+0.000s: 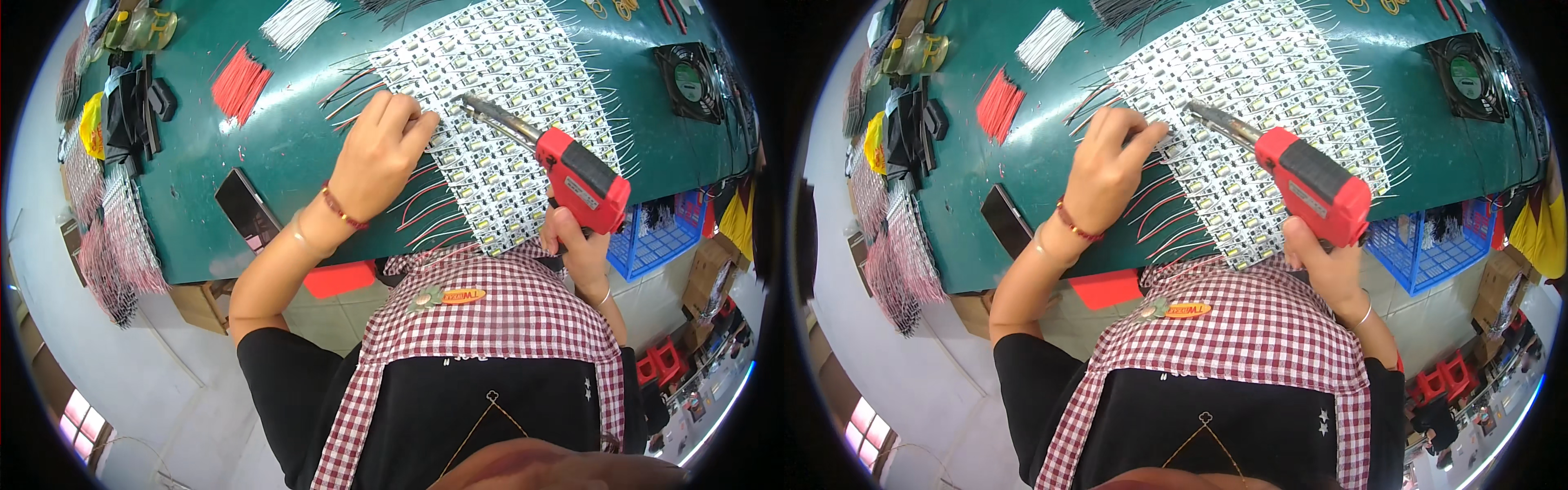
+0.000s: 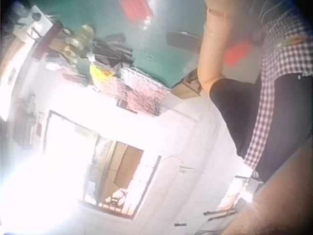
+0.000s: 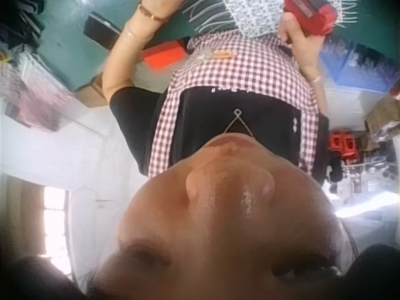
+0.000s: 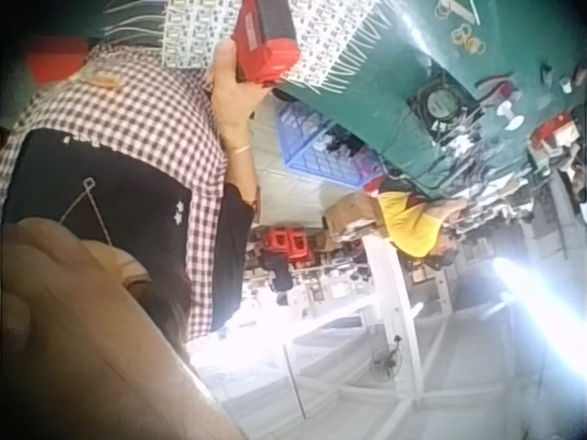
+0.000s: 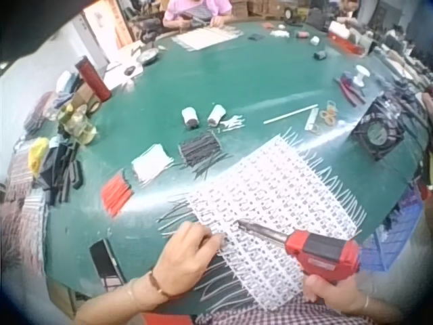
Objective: The person uses a soldering iron to attach red and black wires to a large LED panel. They pick up individual wires from piles on the table, place them on the panel, and apply heat to secure them. The process is repeated for multiple connection points across the panel.
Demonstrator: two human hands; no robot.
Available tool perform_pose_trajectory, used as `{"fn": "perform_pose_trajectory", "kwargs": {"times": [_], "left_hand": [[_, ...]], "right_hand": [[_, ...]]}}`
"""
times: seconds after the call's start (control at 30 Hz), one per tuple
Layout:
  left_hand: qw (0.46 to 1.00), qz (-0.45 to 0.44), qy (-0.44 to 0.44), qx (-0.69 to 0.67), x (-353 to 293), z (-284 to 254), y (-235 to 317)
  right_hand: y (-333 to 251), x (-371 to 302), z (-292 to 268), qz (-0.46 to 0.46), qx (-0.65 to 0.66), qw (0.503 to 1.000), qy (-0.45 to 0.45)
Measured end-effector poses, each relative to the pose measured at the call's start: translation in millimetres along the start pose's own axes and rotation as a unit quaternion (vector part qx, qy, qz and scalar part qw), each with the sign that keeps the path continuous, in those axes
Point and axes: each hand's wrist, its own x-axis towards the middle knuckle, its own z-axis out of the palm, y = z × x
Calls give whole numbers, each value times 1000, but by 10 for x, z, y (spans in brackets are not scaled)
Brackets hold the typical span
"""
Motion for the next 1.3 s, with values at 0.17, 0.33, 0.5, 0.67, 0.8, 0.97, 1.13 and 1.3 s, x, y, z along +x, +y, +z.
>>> {"fn": "perform_pose_trajectory", "kwargs": {"times": [0.17, 0.33, 0.5, 0.67, 0.8, 0.97, 1.13, 1.3], "left_hand": [[1000, 3, -17, 8, -37, 180, -57], [1000, 1, -16, 1, -29, 205, -72], [1000, 0, -14, 2, -35, 216, -80], [1000, 5, -10, 1, -28, 225, -91], [1000, 8, -10, -6, -3, 201, -76], [1000, 10, -9, -8, -9, 211, -85], [1000, 10, -13, -11, -2, 204, -79], [1000, 12, -13, -4, -5, 199, -72]], "right_hand": [[42, -4, 6, 24, 40, 999, 11], [52, -4, 36, 26, 19, 999, 27], [91, 0, 14, 48, -9, 999, 14], [201, -29, -9, 17, -42, 999, 28], [201, -63, -8, 14, -65, 997, 37], [211, -38, 1, 5, -103, 994, 33], [118, -61, 48, -8, -74, 997, 7], [66, -45, 59, -27, -21, 999, -11]]}}
